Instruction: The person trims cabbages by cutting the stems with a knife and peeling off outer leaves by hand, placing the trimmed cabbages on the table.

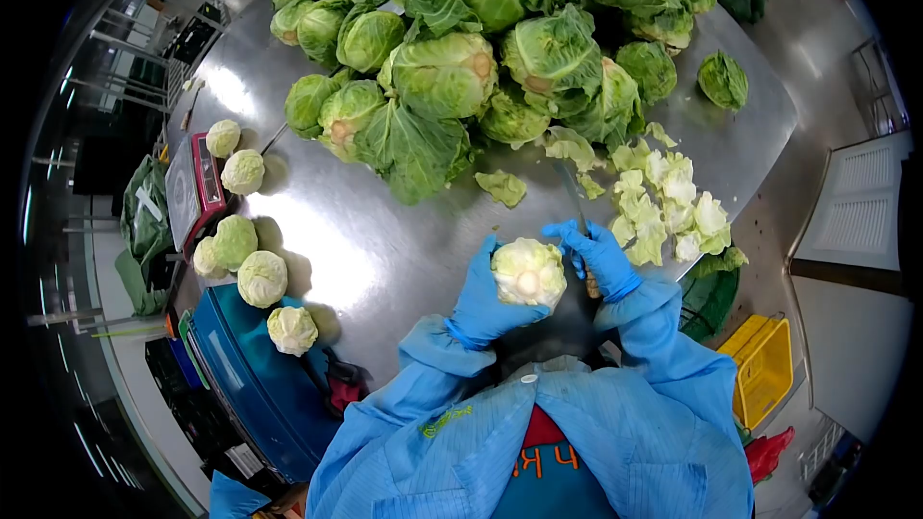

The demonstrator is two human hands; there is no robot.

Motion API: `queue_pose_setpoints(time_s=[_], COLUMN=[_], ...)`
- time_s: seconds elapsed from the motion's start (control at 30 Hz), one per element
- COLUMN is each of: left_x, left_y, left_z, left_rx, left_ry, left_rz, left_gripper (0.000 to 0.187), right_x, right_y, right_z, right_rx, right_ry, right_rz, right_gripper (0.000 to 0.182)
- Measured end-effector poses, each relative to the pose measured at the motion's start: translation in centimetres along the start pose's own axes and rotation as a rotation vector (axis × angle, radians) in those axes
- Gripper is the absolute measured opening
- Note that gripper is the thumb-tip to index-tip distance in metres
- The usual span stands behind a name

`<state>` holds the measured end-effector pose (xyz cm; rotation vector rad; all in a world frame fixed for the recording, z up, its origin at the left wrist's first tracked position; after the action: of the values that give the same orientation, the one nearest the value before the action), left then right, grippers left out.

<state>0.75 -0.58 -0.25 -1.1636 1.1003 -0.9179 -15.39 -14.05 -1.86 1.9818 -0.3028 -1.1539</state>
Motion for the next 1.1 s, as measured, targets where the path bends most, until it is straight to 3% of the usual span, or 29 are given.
queue_pose_setpoints(time_s=[0.13, 0.23, 0.27, 0.33, 0.37, 0.43, 0.53, 0.57, 0.67, 0.93, 1.1], left_x=[-0.6, -1.7, -1.9, -2.3, -2.3, -2.1, -0.3, 0.4, 1.9, 3.5, 3.9], left_y=[0.8, 0.0, 0.3, 1.0, 1.0, 0.7, 0.3, -0.2, -1.2, -1.7, -2.4], left_z=[0.1, 1.2, 1.0, -0.1, -0.4, -1.1, -1.7, -1.8, -1.7, -2.8, -3.2], left_rx=[0.023, 0.645, 0.45, 0.061, 0.219, 0.531, 0.216, 0.29, 0.508, 0.723, 0.69], left_ry=[0.014, -0.13, -0.137, -0.157, -0.223, -0.349, -0.26, -0.243, -0.206, -0.16, -0.183], left_rz=[-0.061, -0.221, -0.162, -0.037, -0.095, -0.214, -0.116, -0.113, -0.132, -0.119, -0.086], left_gripper=[0.121, 0.124, 0.122, 0.118, 0.117, 0.115, 0.11, 0.109, 0.107, 0.11, 0.097], right_x=[-0.4, -1.1, -1.2, -0.8, -0.7, -2.6, -4.5, -5.2, -6.6, -5.2, -4.4], right_y=[-2.0, -2.3, -2.2, -3.3, -3.6, -1.1, 0.2, 0.3, 0.6, -0.3, -0.2], right_z=[-1.2, -2.2, -2.0, -2.0, -2.1, -1.5, -0.7, -0.5, -1.2, 0.0, -0.2], right_rx=[0.05, 0.116, 0.085, -0.01, -0.057, -0.5, -1.022, -1.174, -1.192, -1.315, -1.345], right_ry=[0.024, -0.069, -0.054, -0.069, -0.074, -0.218, -0.369, -0.406, -0.358, -0.271, -0.314], right_rz=[0.027, 0.08, 0.055, 0.231, 0.32, 0.331, 0.453, 0.511, 0.724, 0.606, 0.55], right_gripper=[0.027, 0.023, 0.021, 0.023, 0.024, 0.025, 0.032, 0.035, 0.039, 0.04, 0.042])
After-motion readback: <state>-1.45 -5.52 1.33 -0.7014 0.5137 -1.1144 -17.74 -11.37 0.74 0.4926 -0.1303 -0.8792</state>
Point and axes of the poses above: each hand's wrist, its own x-axis towards the middle knuckle, its own z-axis out of the back of the hand, y = z × x, the point moved 3 cm from there along x, towards the middle knuckle, and after that the axes turned 2 degrees about -z, right-handed, at the moved point
